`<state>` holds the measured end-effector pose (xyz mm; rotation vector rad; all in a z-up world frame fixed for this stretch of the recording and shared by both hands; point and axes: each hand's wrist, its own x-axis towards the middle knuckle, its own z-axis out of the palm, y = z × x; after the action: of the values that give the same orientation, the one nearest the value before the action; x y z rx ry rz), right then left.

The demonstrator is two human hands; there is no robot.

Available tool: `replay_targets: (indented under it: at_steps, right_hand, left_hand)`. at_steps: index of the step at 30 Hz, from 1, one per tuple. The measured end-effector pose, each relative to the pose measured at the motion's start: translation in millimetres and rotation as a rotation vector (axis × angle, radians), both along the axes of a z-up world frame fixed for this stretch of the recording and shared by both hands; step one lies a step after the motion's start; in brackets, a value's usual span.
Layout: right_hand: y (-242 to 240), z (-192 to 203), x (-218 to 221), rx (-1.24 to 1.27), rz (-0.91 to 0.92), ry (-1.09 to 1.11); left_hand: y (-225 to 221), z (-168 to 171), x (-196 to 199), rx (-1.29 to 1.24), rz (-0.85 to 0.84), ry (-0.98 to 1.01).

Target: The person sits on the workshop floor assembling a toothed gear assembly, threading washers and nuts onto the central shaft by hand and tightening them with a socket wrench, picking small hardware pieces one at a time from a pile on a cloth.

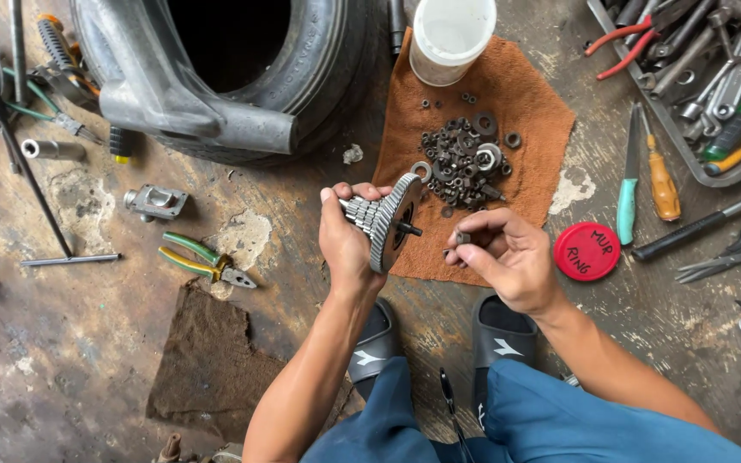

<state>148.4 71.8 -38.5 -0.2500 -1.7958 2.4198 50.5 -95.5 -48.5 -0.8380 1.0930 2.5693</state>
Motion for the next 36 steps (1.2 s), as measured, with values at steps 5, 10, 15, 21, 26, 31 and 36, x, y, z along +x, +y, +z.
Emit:
replay_targets:
  at_steps: [5, 10, 15, 21, 26, 31, 36]
  right_hand:
    - [-2, 25, 0, -0.044, -0.014, 0.044]
    - [0, 29, 2, -0.071, -0.015, 0.046]
    - [0, 34, 1, -0.044, -0.015, 0.109]
    - [0, 30, 3, -0.021, -0.017, 0.146]
    - [1, 28, 2, 0.039, -0.024, 0.177]
    - [4, 22, 0, 0.150, -0.009, 0.192]
    - [4, -2, -13, 0.639, 0.119, 0.190]
  left_hand:
    - [5, 14, 7, -0.043, -0.025, 0.154]
    - [8, 26, 12, -0.021, -0.011, 0.237]
    - [8, 33, 14, 0.007, -0.008, 0.214]
    - [9, 32, 15, 0.022, -0.006, 0.202]
    - [9, 32, 14, 0.033, -0.020, 0.187]
    - [6, 31, 5, 0.026, -0.017, 0.147]
    - [-6, 12, -14, 0.008, 0.070, 0.135]
